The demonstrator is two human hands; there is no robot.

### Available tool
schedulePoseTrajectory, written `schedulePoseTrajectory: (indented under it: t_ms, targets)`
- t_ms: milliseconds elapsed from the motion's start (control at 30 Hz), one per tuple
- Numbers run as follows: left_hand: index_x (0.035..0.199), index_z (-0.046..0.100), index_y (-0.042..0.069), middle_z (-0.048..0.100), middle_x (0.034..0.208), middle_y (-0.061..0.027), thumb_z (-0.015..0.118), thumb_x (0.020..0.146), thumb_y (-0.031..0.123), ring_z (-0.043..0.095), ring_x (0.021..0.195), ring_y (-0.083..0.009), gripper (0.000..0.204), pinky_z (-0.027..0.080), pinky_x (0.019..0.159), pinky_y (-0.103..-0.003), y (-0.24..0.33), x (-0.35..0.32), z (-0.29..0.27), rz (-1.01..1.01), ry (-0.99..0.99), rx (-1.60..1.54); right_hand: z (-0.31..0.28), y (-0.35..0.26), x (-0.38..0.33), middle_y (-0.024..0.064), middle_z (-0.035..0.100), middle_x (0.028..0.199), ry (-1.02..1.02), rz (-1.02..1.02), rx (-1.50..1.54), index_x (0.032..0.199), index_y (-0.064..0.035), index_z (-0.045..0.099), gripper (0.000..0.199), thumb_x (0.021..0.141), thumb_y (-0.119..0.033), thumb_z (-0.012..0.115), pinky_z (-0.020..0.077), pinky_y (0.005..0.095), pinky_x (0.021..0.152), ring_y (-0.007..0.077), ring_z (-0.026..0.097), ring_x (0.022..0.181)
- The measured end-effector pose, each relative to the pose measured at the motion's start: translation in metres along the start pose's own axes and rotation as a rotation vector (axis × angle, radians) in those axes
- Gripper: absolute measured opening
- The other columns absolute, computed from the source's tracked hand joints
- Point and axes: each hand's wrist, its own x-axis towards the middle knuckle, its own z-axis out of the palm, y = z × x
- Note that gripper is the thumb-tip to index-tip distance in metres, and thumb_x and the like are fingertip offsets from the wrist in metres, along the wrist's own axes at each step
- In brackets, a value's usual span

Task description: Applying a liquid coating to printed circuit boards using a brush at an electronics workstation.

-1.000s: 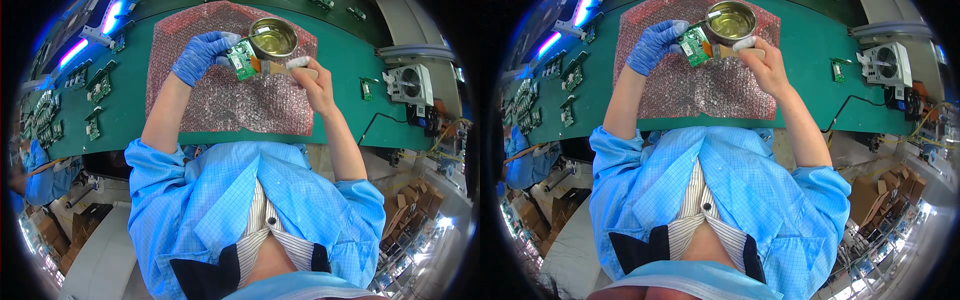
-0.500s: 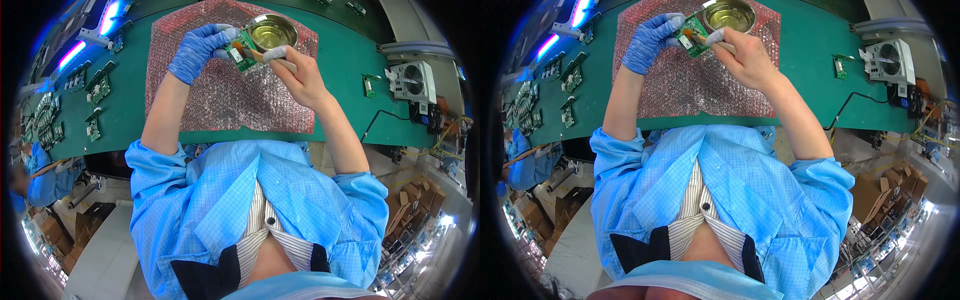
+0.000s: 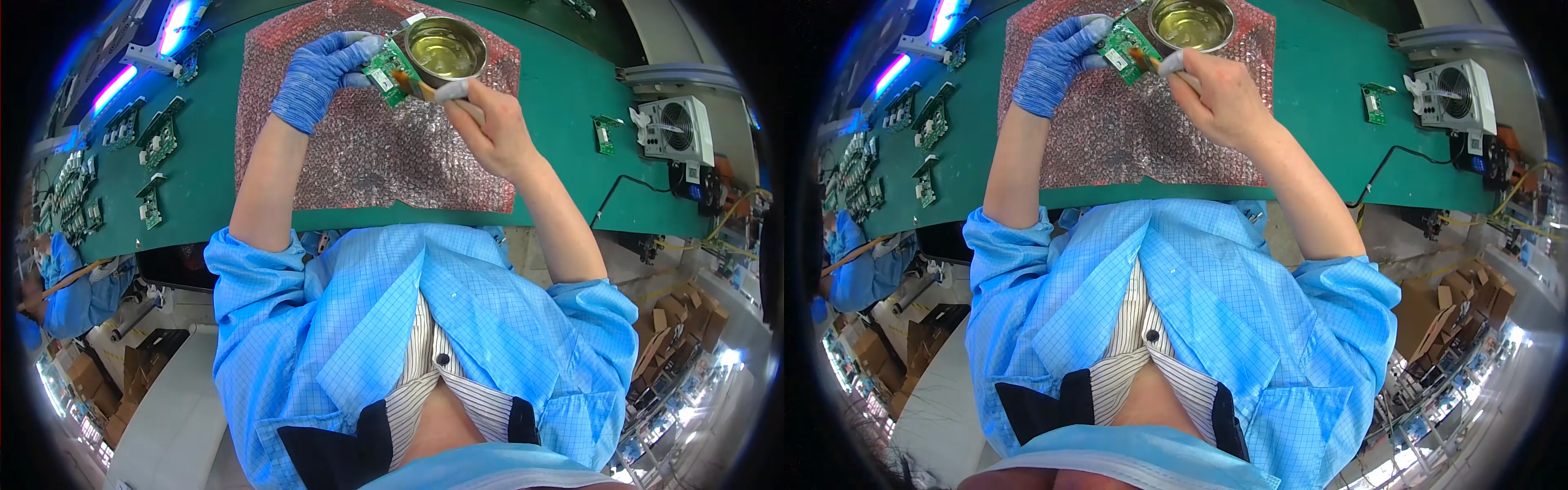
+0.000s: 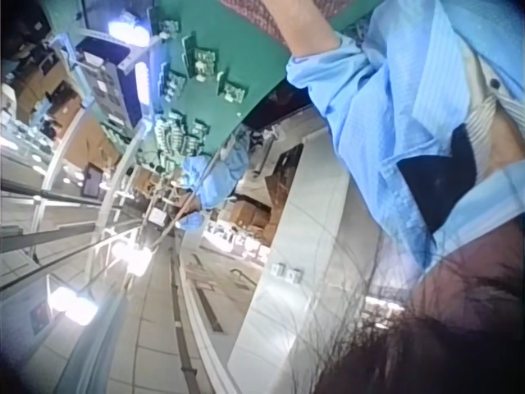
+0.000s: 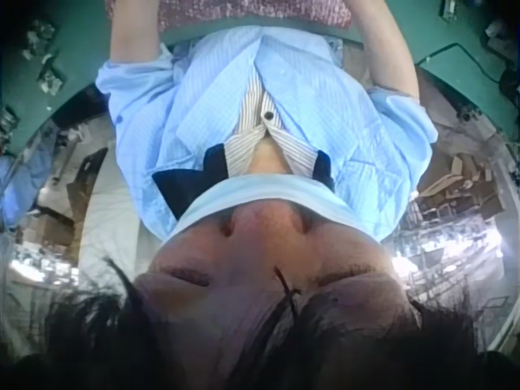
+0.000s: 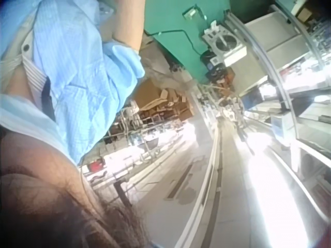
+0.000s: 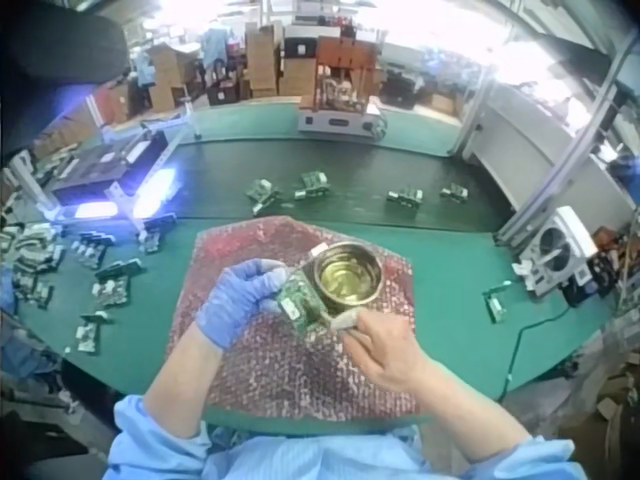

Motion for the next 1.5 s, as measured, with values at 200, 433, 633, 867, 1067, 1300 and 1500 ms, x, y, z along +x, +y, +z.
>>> schedulePoseTrajectory:
  t_ms: [200, 433, 633, 867, 1067, 1300, 1500]
  targets:
    - [0.101, 0.062, 0.001, 0.064, 0.091, -0.0084, 0.066, 0.08, 0.02, 0.064, 0.081, -0.0155, 0.029, 0.056, 0.066, -0.024, 0.001, -0.002, -0.004, -0.026, 0.024, -0.036, -0.017, 0.01, -0.004, 0.005, 0.059, 0.069, 0.099, 0.202, 0.205, 0.099, -0.0059, 0.06, 0.018, 0.085, -0.016, 0.055, 0.045, 0.0249, 0.057, 0.009, 0.058, 0.065]
    - [0.104, 0.061, 0.002, 0.064, 0.093, -0.0078, 0.067, 0.08, 0.021, 0.063, 0.082, -0.0147, 0.032, 0.056, 0.065, -0.023, 0.001, -0.005, -0.007, -0.003, -0.006, -0.109, -0.009, 0.02, -0.002, 0.0023, 0.059, 0.069, 0.071, 0.345, 0.462, 0.096, -0.0028, 0.06, 0.02, 0.082, -0.018, 0.056, 0.0446, 0.0229, 0.057, 0.0077, 0.055, 0.064]
    - [0.106, 0.058, 0.002, 0.062, 0.096, -0.0079, 0.065, 0.081, 0.018, 0.063, 0.084, -0.0156, 0.03, 0.056, 0.064, -0.024, -0.004, -0.006, -0.008, 0.014, 0.081, -0.2, -0.008, 0.014, -0.008, 0.0019, 0.059, 0.069, 0.169, 0.381, 0.488, 0.092, -0.0027, 0.06, 0.016, 0.082, -0.015, 0.057, 0.0446, 0.0216, 0.056, 0.0065, 0.055, 0.063]
    - [0.1, 0.055, 0.001, 0.06, 0.093, -0.0109, 0.069, 0.077, 0.014, 0.063, 0.082, -0.0193, 0.029, 0.058, 0.063, -0.026, -0.002, -0.002, 0.001, 0.043, 0.204, -0.288, 0.018, 0.007, -0.005, 0.0007, 0.058, 0.065, 0.342, 0.382, 0.425, 0.088, -0.003, 0.059, 0.01, 0.082, -0.012, 0.057, 0.0439, 0.0204, 0.05, 0.0051, 0.055, 0.058]
    - [0.1, 0.055, 0.001, 0.059, 0.092, -0.0103, 0.07, 0.076, 0.013, 0.062, 0.081, -0.0179, 0.031, 0.057, 0.063, -0.025, 0.0, 0.001, 0.004, 0.081, 0.236, -0.323, 0.02, 0.0, -0.004, 0.001, 0.057, 0.062, 0.45, 0.365, 0.592, 0.082, -0.0013, 0.057, 0.009, 0.081, -0.01, 0.056, 0.0436, 0.0215, 0.049, 0.0053, 0.054, 0.054]
    - [0.099, 0.055, 0.001, 0.059, 0.091, -0.0104, 0.071, 0.075, 0.014, 0.062, 0.082, -0.0184, 0.032, 0.057, 0.063, -0.025, -0.001, 0.013, 0.004, 0.059, 0.245, -0.277, 0.022, 0.009, 0.005, 0.0013, 0.057, 0.071, 0.326, 0.427, 0.509, 0.086, -0.0021, 0.057, 0.009, 0.082, -0.01, 0.055, 0.0439, 0.0204, 0.049, 0.0057, 0.053, 0.056]
    - [0.102, 0.059, 0.01, 0.063, 0.092, -0.0101, 0.062, 0.082, 0.018, 0.06, 0.088, -0.0253, 0.021, 0.049, 0.077, -0.035, 0.002, 0.065, -0.059, 0.069, 0.113, -0.43, 0.016, 0.019, 0.0, 0.0017, 0.057, 0.073, 0.443, 0.447, 0.574, 0.092, -0.001, 0.059, 0.011, 0.084, -0.009, 0.055, 0.0457, 0.0204, 0.051, 0.0058, 0.053, 0.06]
